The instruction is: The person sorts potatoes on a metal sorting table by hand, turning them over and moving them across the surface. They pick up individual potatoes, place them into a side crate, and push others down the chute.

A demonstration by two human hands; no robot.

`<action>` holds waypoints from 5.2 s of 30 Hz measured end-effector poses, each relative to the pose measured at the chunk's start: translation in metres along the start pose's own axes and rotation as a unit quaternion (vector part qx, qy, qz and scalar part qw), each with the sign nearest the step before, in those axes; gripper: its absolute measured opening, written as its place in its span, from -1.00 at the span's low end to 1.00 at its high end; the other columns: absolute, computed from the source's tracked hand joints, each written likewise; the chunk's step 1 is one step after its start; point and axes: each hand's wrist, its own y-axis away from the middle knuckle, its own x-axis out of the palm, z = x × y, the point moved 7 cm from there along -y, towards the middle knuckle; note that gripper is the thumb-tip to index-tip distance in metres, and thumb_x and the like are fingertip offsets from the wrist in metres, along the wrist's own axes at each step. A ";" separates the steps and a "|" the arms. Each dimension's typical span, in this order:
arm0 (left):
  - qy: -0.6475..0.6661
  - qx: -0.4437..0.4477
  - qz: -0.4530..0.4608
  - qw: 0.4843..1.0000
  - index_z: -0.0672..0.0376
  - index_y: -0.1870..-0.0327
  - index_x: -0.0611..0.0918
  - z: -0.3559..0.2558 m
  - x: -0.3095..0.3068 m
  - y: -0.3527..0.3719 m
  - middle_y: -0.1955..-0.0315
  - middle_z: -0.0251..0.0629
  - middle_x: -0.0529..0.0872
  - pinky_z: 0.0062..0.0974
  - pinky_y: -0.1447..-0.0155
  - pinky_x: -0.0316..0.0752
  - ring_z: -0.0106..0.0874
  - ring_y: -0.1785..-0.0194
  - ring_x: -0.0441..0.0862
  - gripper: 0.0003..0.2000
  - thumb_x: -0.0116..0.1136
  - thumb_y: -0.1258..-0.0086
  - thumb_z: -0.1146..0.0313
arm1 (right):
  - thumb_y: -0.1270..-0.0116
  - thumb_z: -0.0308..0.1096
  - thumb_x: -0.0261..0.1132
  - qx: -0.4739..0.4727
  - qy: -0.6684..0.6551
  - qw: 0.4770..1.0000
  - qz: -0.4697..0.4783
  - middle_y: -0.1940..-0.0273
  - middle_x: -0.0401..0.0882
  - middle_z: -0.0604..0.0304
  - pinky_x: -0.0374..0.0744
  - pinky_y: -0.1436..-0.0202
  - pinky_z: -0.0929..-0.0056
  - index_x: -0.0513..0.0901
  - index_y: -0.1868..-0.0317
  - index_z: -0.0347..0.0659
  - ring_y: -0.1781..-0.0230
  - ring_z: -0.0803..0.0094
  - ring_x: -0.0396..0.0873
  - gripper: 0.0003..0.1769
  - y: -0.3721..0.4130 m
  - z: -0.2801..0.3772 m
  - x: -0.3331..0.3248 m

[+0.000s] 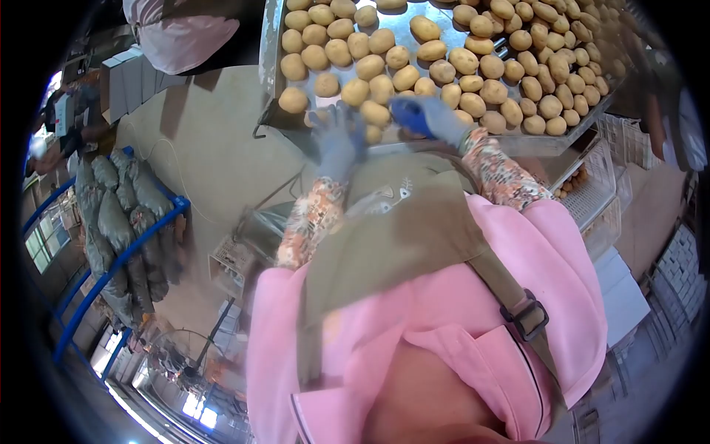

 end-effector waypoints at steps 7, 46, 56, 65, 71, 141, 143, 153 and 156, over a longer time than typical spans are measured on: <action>0.042 0.266 0.051 0.962 -0.09 -0.43 0.31 -0.076 0.024 0.021 -0.43 -0.04 0.23 0.10 -0.51 -0.15 0.16 -0.52 -0.08 -0.42 -0.06 -0.42 -0.05 | -0.29 -0.05 0.20 0.097 0.003 0.945 -0.314 -0.26 0.42 -0.09 0.48 -0.18 -0.01 0.47 -0.29 0.19 -0.15 -0.06 0.52 -0.47 -0.067 -0.016 -0.082; 0.031 0.068 0.008 0.997 -0.10 -0.51 0.16 0.015 0.016 0.038 -0.51 -0.15 0.09 0.08 -0.50 -0.07 0.16 -0.52 -0.11 -0.35 -0.08 -0.43 -0.08 | -0.36 -0.23 0.21 -0.114 0.220 0.957 -0.152 -0.35 0.39 0.19 -0.08 -0.55 -0.04 0.45 -0.33 0.11 -0.47 0.12 0.18 -0.49 0.070 -0.031 -0.004; 0.058 0.048 0.022 0.997 -0.12 -0.52 0.10 0.004 0.016 0.034 -0.51 -0.09 0.05 0.06 -0.51 -0.08 0.22 -0.51 -0.14 -0.30 -0.04 -0.40 -0.10 | -0.41 -0.06 0.08 0.064 0.303 0.927 -0.213 -0.49 0.13 0.18 -0.16 -0.55 -0.04 0.28 -0.45 0.07 -0.54 0.18 -0.01 -0.39 0.111 -0.114 -0.061; 0.087 0.010 0.016 0.996 -0.14 -0.53 0.09 0.015 0.020 0.036 -0.52 -0.03 -0.05 0.07 -0.51 -0.09 0.28 -0.50 -0.16 -0.29 -0.03 -0.40 -0.12 | -0.41 0.02 0.06 0.109 0.310 0.928 -0.174 -0.51 0.11 0.28 -0.25 -0.54 -0.10 0.16 -0.50 0.09 -0.56 0.27 -0.08 -0.31 0.098 -0.115 -0.047; 0.090 0.015 0.011 0.996 -0.10 -0.52 0.11 0.016 0.022 0.037 -0.52 0.04 -0.08 0.04 -0.52 -0.10 0.28 -0.50 -0.15 -0.29 -0.04 -0.40 -0.12 | -0.42 0.01 0.06 0.092 0.303 0.929 -0.191 -0.50 0.12 0.25 -0.22 -0.51 -0.21 0.24 -0.46 0.08 -0.56 0.25 -0.06 -0.37 0.100 -0.115 -0.049; 0.278 0.056 -0.177 0.942 0.38 -0.28 0.34 0.073 0.018 0.065 -0.20 0.17 0.36 -0.17 -0.37 0.22 0.05 -0.27 0.33 -0.49 0.09 -0.44 0.21 | -0.33 -0.33 0.15 -0.125 -0.156 0.973 -0.115 -0.25 0.47 0.09 0.32 -0.37 0.17 0.61 -0.15 0.06 -0.27 0.14 0.43 -0.62 0.015 0.055 0.066; 0.222 0.040 -0.214 0.950 0.33 -0.27 0.38 0.062 0.008 0.065 -0.24 0.19 0.36 -0.15 -0.39 0.21 0.06 -0.29 0.32 -0.50 0.10 -0.42 0.19 | -0.25 -0.46 0.21 -0.172 -0.075 0.948 -0.257 -0.11 0.57 0.00 0.47 -0.22 0.23 0.60 -0.13 -0.02 -0.11 0.04 0.54 -0.59 0.049 0.029 0.007; -0.044 0.004 0.094 0.995 -0.09 -0.51 0.16 -0.087 0.011 0.021 -0.53 -0.18 0.02 0.18 -0.50 -0.31 0.00 -0.57 -0.16 -0.26 0.00 -0.34 -0.16 | -0.25 -0.34 0.21 0.074 0.140 0.919 -0.361 -0.20 0.50 0.02 0.36 -0.32 0.17 0.57 -0.17 -0.07 -0.22 0.05 0.43 -0.56 0.154 -0.106 -0.108; -0.017 0.050 -0.042 0.998 -0.06 -0.54 0.04 -0.064 0.011 0.022 -0.54 -0.19 0.00 0.12 -0.52 -0.28 -0.08 -0.58 -0.13 -0.17 0.01 -0.32 -0.20 | -0.28 -0.27 0.20 0.003 0.071 0.941 -0.331 -0.22 0.49 0.03 0.36 -0.32 0.20 0.58 -0.15 -0.08 -0.23 0.08 0.43 -0.59 0.126 -0.086 -0.108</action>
